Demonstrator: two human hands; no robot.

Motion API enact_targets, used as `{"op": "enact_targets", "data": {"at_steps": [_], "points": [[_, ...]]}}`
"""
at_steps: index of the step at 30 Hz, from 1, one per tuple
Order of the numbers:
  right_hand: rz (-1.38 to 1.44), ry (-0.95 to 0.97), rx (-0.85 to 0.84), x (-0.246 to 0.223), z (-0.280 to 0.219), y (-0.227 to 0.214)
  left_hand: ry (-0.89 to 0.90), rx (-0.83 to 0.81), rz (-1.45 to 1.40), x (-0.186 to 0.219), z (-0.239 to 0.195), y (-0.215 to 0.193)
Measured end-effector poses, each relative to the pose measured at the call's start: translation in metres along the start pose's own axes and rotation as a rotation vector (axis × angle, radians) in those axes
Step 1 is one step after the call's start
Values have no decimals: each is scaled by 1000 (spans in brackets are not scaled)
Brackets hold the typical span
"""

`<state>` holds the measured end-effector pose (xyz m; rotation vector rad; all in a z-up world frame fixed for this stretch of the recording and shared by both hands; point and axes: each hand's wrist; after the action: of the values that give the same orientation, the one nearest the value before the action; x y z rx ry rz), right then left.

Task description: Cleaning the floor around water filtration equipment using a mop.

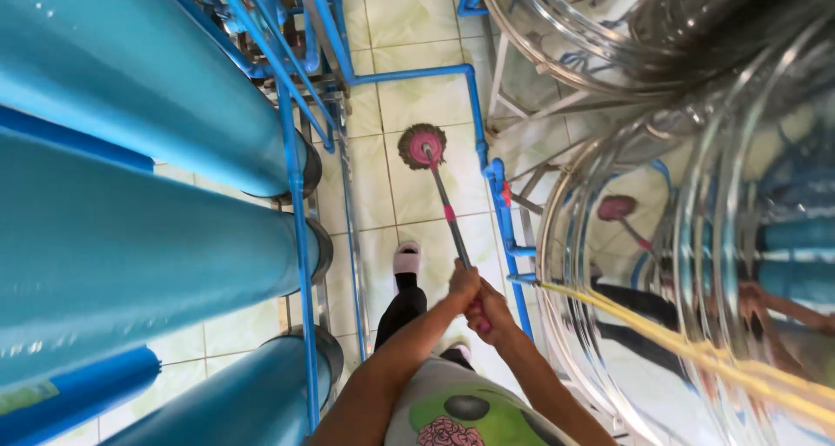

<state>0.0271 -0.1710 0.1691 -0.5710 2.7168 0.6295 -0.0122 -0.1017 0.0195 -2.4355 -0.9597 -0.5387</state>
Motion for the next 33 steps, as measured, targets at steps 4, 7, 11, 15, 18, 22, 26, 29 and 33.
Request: {"op": "enact_targets", "data": {"at_steps": [4, 7, 11, 15, 18, 22, 26, 29, 33], "points": [[52, 36, 46, 32, -60, -87, -73, -78, -58, -42, -96, 63], [114, 101, 129, 40, -91, -118, -74, -102, -52, -58, -115, 93], [134, 137, 13, 51, -79, -146, -99, -132, -56, -53, -138, 87], [46, 79, 65, 44, -74, -113, -46, -102, -29, -55, -107, 80], [11, 32, 87, 29, -55, -87, -23, -107, -12, -26, -93, 53], [38, -5, 49, -5, -15, -41, -25, -116, 1, 20, -41, 29], [50, -3, 104, -54, 48, -1, 56, -69, 68, 55, 70, 27], [107, -33, -8, -98, 92, 34, 91, -65, 102, 113, 99, 2], [98, -25, 92, -147, 110, 96, 7, -117, 74, 190, 116, -42]]}}
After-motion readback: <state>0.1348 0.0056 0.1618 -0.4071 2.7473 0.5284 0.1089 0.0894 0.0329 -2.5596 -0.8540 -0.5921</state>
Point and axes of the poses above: each hand's wrist, its own z-axis towards the middle knuckle, its own y-axis out of the palm, x = y × z, and after that the axes turned 7 degrees about -y, right-handed
